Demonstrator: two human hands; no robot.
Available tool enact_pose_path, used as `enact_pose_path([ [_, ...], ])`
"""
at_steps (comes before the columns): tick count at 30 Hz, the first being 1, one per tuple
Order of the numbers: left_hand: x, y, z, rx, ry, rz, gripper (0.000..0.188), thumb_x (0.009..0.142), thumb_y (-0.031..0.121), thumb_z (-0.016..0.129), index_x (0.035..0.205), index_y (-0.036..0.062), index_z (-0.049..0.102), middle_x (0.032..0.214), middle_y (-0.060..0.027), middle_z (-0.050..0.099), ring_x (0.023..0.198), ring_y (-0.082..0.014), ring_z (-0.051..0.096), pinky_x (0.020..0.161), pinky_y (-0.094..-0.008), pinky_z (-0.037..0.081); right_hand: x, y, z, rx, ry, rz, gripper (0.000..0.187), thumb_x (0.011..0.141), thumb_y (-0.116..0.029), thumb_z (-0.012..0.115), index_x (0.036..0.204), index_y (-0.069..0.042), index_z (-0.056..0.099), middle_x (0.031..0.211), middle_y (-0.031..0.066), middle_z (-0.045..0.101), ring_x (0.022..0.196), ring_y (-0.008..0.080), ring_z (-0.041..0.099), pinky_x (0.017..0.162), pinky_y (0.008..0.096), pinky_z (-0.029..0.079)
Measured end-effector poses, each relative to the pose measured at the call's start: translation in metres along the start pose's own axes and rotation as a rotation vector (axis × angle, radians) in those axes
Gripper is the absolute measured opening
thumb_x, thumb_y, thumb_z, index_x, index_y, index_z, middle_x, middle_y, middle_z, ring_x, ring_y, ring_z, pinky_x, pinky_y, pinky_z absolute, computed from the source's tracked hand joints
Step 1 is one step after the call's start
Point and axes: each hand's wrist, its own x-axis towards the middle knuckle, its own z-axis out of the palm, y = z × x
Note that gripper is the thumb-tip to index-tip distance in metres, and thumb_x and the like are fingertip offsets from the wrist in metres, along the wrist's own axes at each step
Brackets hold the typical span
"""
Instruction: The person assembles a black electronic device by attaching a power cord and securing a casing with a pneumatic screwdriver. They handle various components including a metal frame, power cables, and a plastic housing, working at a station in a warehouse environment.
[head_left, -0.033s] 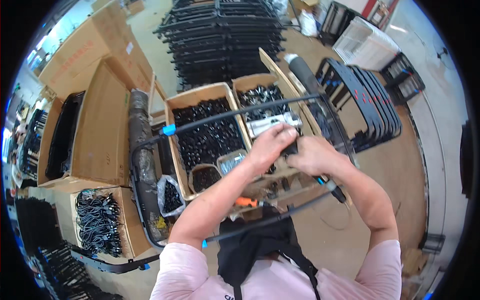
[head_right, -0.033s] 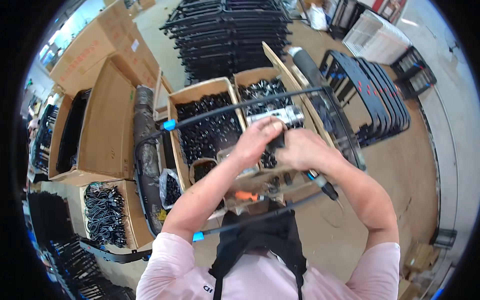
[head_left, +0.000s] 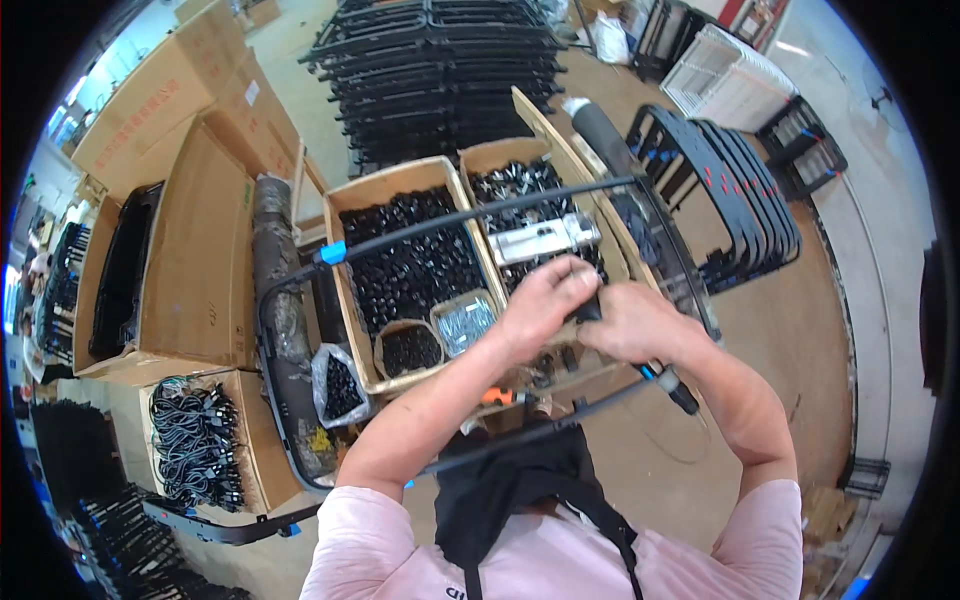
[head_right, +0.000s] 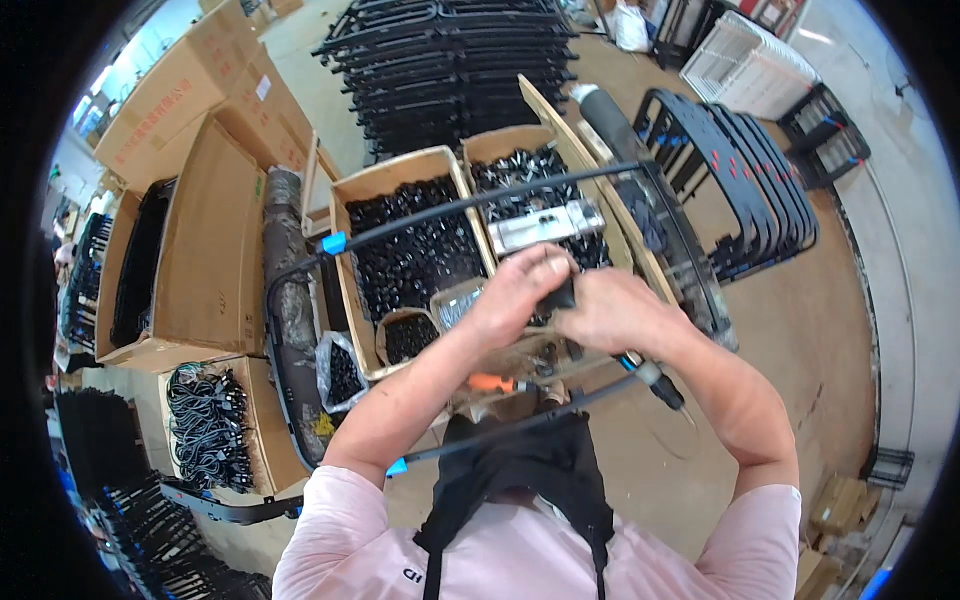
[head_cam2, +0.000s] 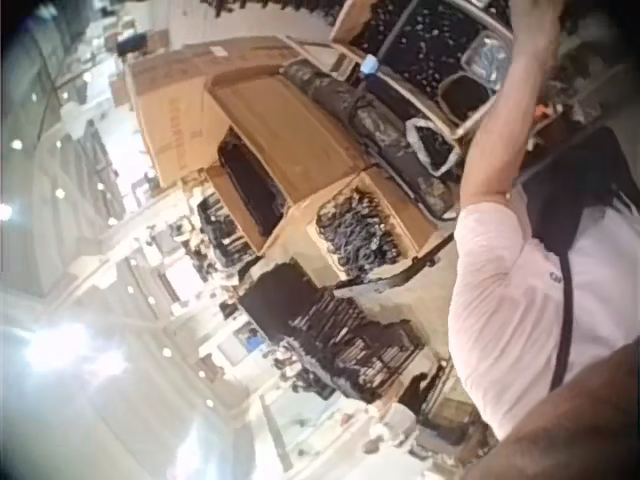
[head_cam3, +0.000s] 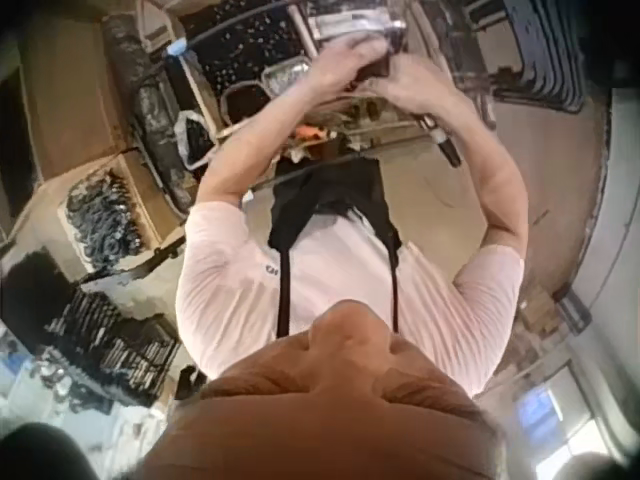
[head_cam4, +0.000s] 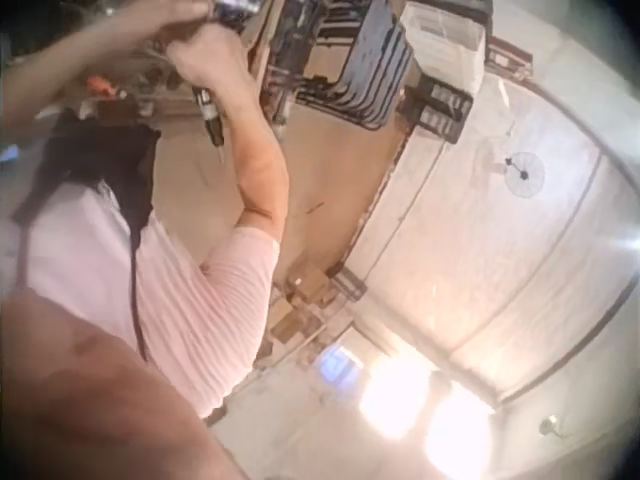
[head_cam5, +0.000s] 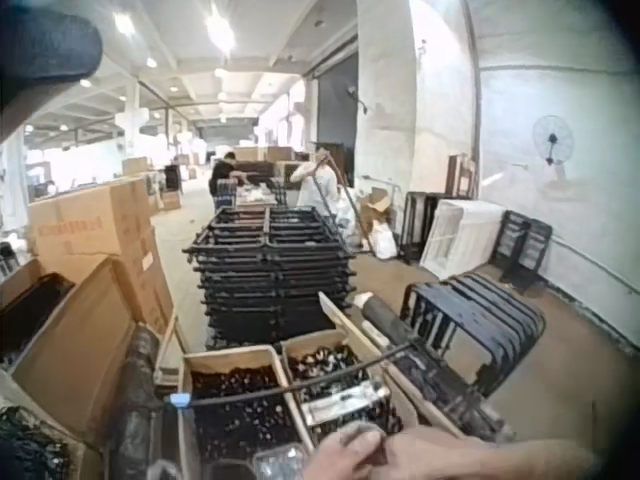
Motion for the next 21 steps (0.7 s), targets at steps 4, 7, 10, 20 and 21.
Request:
enact_pose_path([
  [4, -0.068, -0.050, 0.048, -0.137, -0.091, -0.086, 0.028, 0.110, 0.030, 0.065, 0.119, 0.0033, 0.067, 0.109, -0.0006, 0.064, 0.104, -0.0096, 0.057, 0.095, -0.0288, 0.048, -0.072, 0.027, 0.051, 0.044, -0.164, 0.013, 0.052, 0.086, -0.040, 0.067, 0.082, 0.012, 0.073, 0.085, 0.0350, 0.072, 0.088, 0.0495, 0.074, 0.086, 0.0549, 0.058],
  [7, -0.093, -0.074, 0.064, -0.167, -0.079, -0.132, 0.026, 0.110, 0.028, 0.065, 0.120, 0.0042, 0.068, 0.109, 0.0006, 0.065, 0.102, -0.0079, 0.057, 0.093, -0.0282, 0.048, -0.101, 0.028, 0.068, 0.074, -0.224, 0.035, 0.052, 0.087, -0.039, 0.066, 0.082, 0.012, 0.073, 0.083, 0.0334, 0.072, 0.087, 0.0487, 0.074, 0.086, 0.0546, 0.058],
  [10, -0.112, -0.088, 0.073, -0.113, -0.043, -0.099, 0.025, 0.110, 0.028, 0.065, 0.119, 0.0051, 0.068, 0.109, 0.0012, 0.065, 0.102, -0.0076, 0.057, 0.093, -0.0282, 0.049, -0.116, 0.030, 0.082, 0.066, -0.253, 0.012, 0.051, 0.089, -0.038, 0.064, 0.080, 0.011, 0.072, 0.083, 0.0314, 0.072, 0.088, 0.0474, 0.074, 0.086, 0.0539, 0.057],
  [20, -0.142, -0.116, 0.093, 0.046, 0.068, -0.018, 0.022, 0.109, 0.025, 0.065, 0.118, 0.0051, 0.068, 0.109, 0.0002, 0.068, 0.104, -0.0095, 0.060, 0.096, -0.0311, 0.050, -0.141, 0.052, 0.121, 0.133, -0.156, -0.079, 0.049, 0.087, -0.035, 0.065, 0.082, 0.013, 0.070, 0.083, 0.0318, 0.072, 0.086, 0.0475, 0.074, 0.084, 0.0540, 0.058],
  [21, -0.143, -0.118, 0.095, 0.045, 0.072, -0.003, 0.023, 0.109, 0.025, 0.064, 0.118, 0.0051, 0.068, 0.110, 0.0000, 0.068, 0.104, -0.0096, 0.060, 0.096, -0.0313, 0.050, -0.144, 0.052, 0.122, 0.130, -0.156, -0.074, 0.049, 0.087, -0.035, 0.066, 0.082, 0.013, 0.070, 0.083, 0.0316, 0.073, 0.086, 0.0474, 0.074, 0.084, 0.0540, 0.058],
])
